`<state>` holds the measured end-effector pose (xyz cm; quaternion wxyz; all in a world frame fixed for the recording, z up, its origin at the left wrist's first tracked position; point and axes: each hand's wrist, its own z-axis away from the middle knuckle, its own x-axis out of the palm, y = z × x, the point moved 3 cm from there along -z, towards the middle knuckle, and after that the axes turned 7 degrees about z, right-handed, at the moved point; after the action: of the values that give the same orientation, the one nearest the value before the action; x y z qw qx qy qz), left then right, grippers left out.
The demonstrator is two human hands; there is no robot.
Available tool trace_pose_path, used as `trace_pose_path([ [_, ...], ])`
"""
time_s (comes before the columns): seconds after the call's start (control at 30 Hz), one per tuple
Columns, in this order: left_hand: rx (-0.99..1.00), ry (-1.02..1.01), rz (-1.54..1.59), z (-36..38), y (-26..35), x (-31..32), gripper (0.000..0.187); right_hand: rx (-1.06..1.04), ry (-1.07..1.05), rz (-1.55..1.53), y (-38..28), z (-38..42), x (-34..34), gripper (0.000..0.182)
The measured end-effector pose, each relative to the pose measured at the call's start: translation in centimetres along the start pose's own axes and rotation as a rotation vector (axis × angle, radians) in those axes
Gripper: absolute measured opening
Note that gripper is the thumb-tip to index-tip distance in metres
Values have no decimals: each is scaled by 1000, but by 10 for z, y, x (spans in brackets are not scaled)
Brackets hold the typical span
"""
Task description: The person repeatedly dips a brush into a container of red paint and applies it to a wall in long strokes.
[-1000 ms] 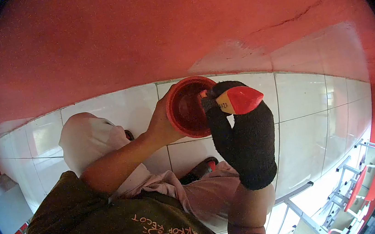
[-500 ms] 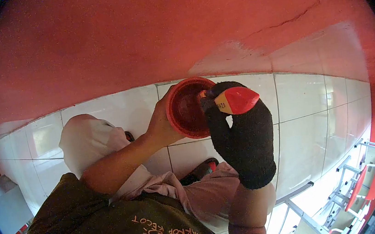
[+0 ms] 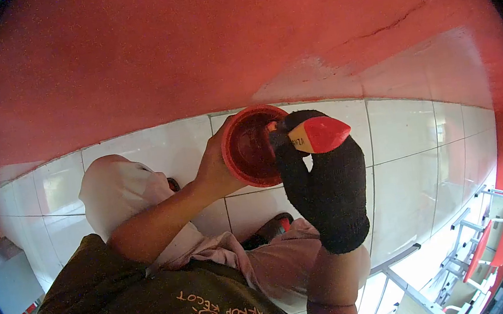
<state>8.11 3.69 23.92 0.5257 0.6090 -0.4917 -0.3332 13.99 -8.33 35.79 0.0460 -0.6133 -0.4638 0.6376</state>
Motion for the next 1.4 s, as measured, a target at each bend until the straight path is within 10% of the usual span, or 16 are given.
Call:
trace_pose_path([
  [0.3,-3,17,5,0,9,-3,72,194,304,-359,8,1,-22,20],
  [0.67,20,-59,-109,-4,21,-6,83,291,133,-588,27,-2,-8,19],
  [1.03,-87,-81,-224,4,4,-20,74,256,162,-806,37,-7,19,25],
  [1.1,-114,44,-211,4,9,-21,39,246,142,-801,37,-8,21,26],
  [1.4,-133,38,-191,-5,26,-8,41,301,122,-1211,62,-17,20,26],
])
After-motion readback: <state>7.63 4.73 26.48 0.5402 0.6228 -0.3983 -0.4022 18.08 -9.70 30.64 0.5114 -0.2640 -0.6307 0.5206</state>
